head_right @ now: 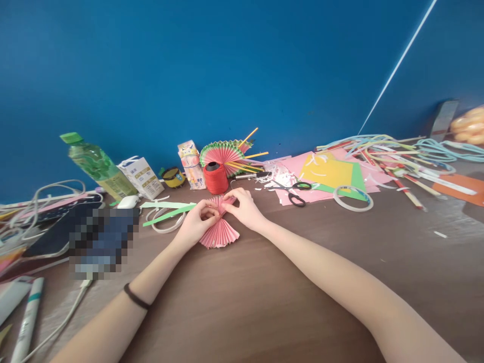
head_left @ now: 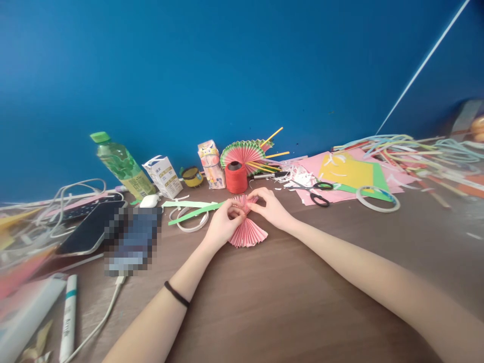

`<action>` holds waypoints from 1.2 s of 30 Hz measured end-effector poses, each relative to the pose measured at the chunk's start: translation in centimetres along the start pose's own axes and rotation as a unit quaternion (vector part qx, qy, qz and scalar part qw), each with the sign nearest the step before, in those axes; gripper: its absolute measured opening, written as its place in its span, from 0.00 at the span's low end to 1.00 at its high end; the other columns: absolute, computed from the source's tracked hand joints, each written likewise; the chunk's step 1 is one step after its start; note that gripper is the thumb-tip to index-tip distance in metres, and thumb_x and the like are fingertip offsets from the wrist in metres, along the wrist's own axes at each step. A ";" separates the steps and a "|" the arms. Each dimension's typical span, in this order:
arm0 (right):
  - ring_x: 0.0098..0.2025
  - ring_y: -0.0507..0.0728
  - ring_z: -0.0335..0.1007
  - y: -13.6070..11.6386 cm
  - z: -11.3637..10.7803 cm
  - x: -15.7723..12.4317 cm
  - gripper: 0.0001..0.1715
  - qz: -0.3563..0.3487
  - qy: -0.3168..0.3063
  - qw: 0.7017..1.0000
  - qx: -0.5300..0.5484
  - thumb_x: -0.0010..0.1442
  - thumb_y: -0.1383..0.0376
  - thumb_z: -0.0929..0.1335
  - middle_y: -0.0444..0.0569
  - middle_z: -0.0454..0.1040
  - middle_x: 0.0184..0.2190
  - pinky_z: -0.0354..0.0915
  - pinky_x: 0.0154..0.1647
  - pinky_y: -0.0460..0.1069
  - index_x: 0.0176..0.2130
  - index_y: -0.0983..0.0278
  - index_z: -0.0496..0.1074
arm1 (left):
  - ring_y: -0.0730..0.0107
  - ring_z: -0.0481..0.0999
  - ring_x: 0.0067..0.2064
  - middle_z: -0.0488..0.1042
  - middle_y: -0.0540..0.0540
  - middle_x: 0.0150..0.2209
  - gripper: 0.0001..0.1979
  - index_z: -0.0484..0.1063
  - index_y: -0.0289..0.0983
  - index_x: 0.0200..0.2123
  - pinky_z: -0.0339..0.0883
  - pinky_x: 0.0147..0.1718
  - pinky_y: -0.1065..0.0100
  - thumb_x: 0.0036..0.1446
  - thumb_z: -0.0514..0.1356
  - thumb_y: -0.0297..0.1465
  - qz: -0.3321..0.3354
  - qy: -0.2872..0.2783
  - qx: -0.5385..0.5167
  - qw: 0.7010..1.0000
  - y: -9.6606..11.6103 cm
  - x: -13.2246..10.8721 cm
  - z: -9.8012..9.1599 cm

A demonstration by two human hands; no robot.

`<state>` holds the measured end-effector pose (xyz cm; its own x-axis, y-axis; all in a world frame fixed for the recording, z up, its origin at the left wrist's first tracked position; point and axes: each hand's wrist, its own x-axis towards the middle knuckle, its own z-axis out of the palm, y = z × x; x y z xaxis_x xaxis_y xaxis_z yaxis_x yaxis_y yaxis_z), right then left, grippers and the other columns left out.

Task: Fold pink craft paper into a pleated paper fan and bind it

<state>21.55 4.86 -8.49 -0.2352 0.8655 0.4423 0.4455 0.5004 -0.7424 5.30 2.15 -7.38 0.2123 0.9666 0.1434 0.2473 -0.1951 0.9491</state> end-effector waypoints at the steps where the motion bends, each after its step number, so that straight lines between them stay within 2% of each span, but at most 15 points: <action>1: 0.40 0.56 0.61 -0.1 -0.1 -0.1 0.02 -0.009 -0.004 1.000 0.008 0.53 0.67 0.66 0.46 0.67 0.33 0.57 0.45 0.54 0.32 0.62 0.68 | 0.74 0.71 0.28 0.70 0.53 0.23 0.08 0.63 0.37 0.31 0.62 0.32 0.70 0.45 0.59 0.27 -0.004 0.003 -0.003 1.000 0.0 0.0 0.0; 5: 0.42 0.56 0.60 -0.5 -0.1 -0.3 0.02 -0.039 -0.037 0.999 0.000 0.52 0.68 0.67 0.46 0.67 0.33 0.56 0.47 0.55 0.27 0.62 0.69 | 0.73 0.72 0.29 0.70 0.53 0.24 0.08 0.63 0.37 0.31 0.63 0.32 0.70 0.44 0.59 0.27 -0.004 0.014 -0.015 1.000 0.0 0.1 -0.1; 10: 0.43 0.57 0.59 -0.8 0.0 -0.5 0.04 -0.048 -0.068 0.996 -0.027 0.49 0.71 0.69 0.47 0.68 0.34 0.56 0.47 0.56 0.28 0.63 0.70 | 0.72 0.72 0.31 0.70 0.51 0.26 0.07 0.64 0.36 0.30 0.64 0.34 0.69 0.44 0.59 0.26 -0.004 0.038 -0.024 0.999 -0.4 0.3 -0.1; 21: 0.38 0.56 0.60 -0.9 0.5 -0.6 0.06 -0.084 -0.038 0.993 -0.071 0.51 0.71 0.68 0.46 0.71 0.30 0.57 0.42 0.54 0.24 0.63 0.70 | 0.72 0.73 0.30 0.71 0.51 0.26 0.07 0.65 0.36 0.28 0.65 0.33 0.68 0.44 0.61 0.27 -0.005 0.050 -0.026 0.998 -0.7 0.3 -0.2; 26: 0.36 0.55 0.60 -1.5 0.9 -0.9 0.08 -0.074 -0.025 0.993 -0.086 0.50 0.74 0.66 0.45 0.71 0.29 0.56 0.39 0.52 0.23 0.64 0.67 | 0.72 0.73 0.29 0.72 0.52 0.24 0.08 0.64 0.36 0.27 0.65 0.32 0.69 0.44 0.61 0.27 -0.008 0.054 -0.034 0.998 -1.0 0.4 -0.2; 36: 0.36 0.55 0.61 -1.2 0.8 -0.8 0.08 -0.056 -0.024 0.996 -0.060 0.51 0.73 0.65 0.45 0.71 0.29 0.56 0.40 0.52 0.23 0.63 0.66 | 0.73 0.72 0.28 0.71 0.52 0.23 0.08 0.63 0.36 0.27 0.65 0.30 0.70 0.43 0.62 0.28 -0.018 0.066 -0.040 0.997 -0.6 0.3 -0.1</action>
<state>20.50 3.60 -8.30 -0.3293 0.8061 0.4916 0.5138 0.5898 -0.6230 5.08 2.57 -7.86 0.0767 0.9874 0.1387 0.1758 -0.1503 0.9729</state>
